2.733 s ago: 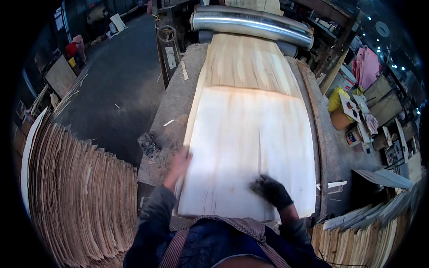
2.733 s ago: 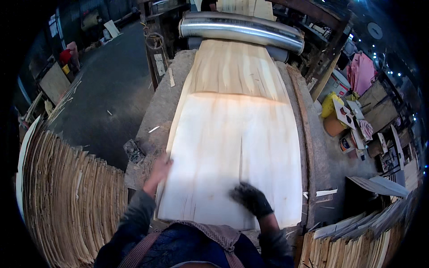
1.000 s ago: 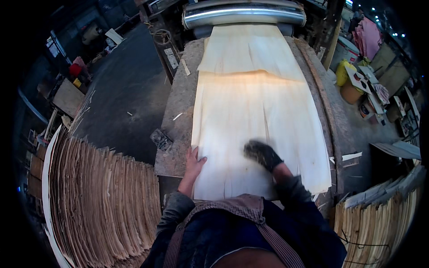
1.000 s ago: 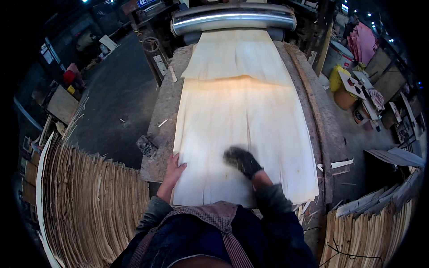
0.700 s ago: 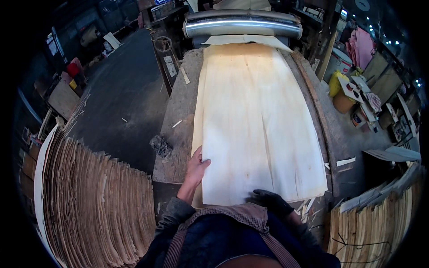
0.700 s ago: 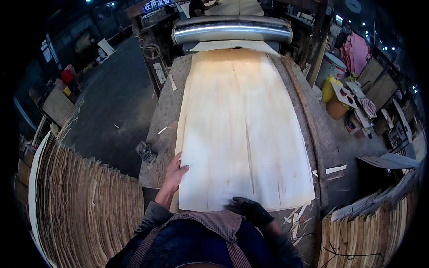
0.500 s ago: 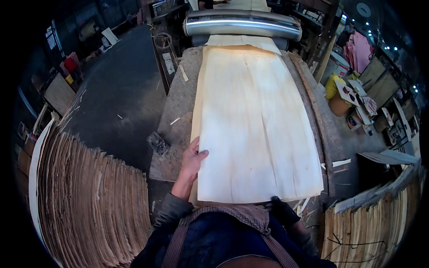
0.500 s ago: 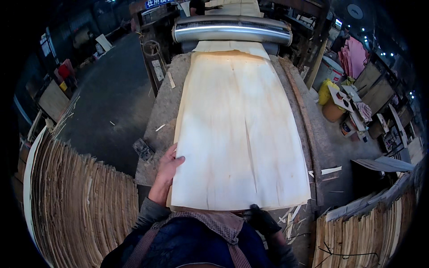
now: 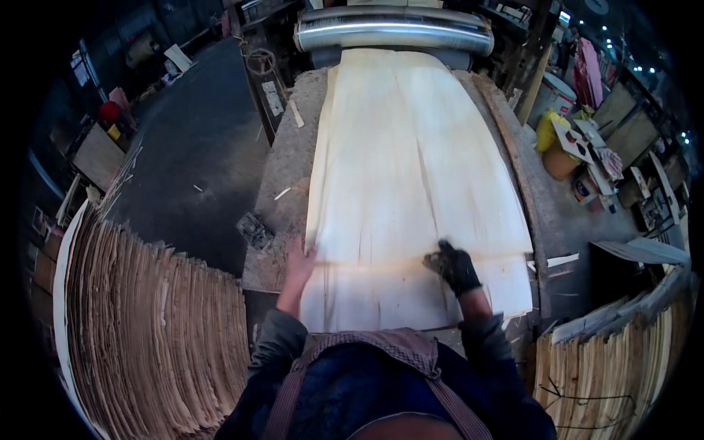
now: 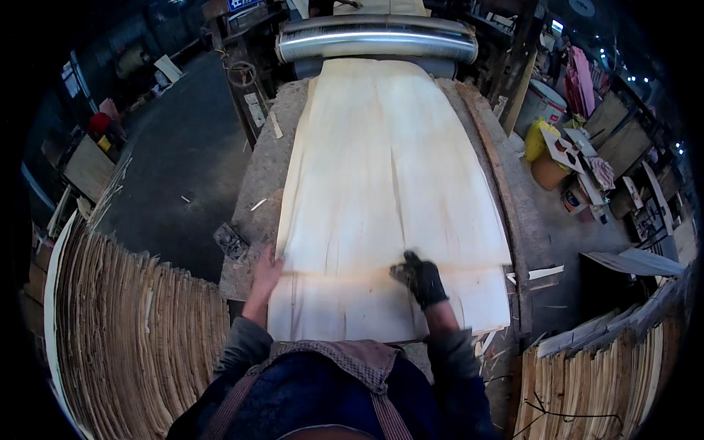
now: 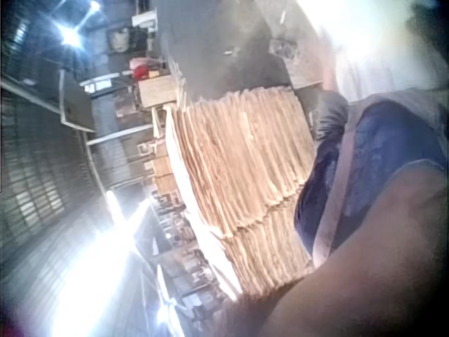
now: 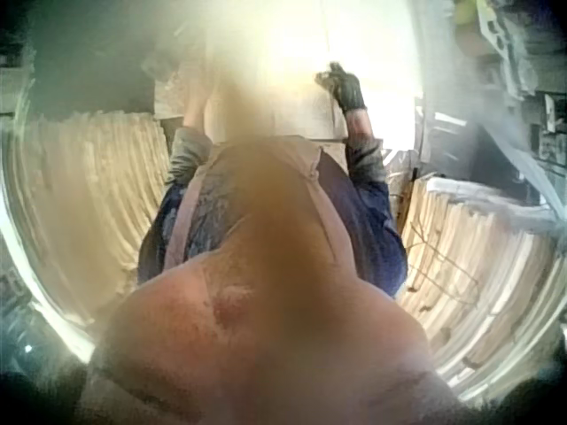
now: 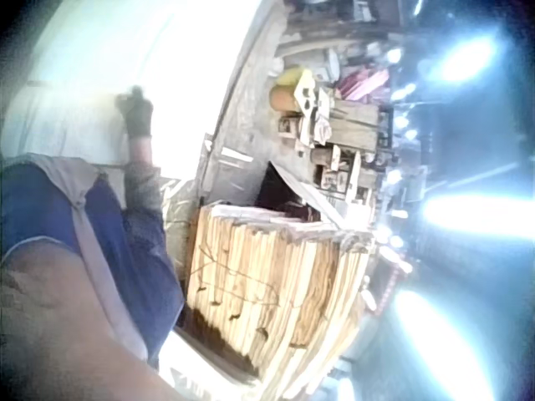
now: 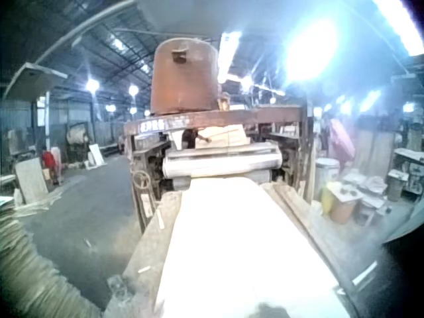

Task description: The person lifts thin wood veneers from a stack, places them onto a machine's rollers one at a time, and smooths them by hand as they are fed through the machine.

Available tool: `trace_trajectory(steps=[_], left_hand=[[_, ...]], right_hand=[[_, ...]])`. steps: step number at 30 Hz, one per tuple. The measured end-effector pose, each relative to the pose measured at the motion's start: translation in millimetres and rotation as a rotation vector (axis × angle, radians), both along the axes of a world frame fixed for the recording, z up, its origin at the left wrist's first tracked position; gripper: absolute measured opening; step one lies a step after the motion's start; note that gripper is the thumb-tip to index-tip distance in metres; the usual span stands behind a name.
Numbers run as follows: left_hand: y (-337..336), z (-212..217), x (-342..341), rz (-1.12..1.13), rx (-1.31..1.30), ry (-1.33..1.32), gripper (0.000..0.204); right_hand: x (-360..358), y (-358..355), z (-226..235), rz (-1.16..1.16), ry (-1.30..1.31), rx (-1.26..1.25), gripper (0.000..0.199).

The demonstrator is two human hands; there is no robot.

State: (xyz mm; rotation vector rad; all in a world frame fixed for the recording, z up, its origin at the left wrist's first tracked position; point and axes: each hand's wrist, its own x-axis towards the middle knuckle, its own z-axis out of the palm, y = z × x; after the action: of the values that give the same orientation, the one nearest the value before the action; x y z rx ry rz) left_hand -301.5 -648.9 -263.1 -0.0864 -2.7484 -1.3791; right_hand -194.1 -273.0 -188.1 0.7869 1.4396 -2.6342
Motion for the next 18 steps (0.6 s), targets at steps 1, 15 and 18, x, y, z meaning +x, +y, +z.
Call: trace_trajectory(steps=[1, 15, 18], left_hand=[[4.6, -2.3, 8.3, -0.005, -0.082, -0.037, 0.065], [-1.0, 4.5, 43.4, 0.021, 0.106, -0.329, 0.061], [-5.6, 4.2, 39.6, -0.008, 0.508, -0.396, 0.051]], right_hand=[[-23.0, 11.3, -17.5, -0.014, 0.069, -0.058, 0.027], [-125.7, -8.9, -38.6, 0.172, 0.201, -0.329, 0.035], [-55.1, -18.6, -55.8, 0.335, 0.223, -0.273, 0.03]])
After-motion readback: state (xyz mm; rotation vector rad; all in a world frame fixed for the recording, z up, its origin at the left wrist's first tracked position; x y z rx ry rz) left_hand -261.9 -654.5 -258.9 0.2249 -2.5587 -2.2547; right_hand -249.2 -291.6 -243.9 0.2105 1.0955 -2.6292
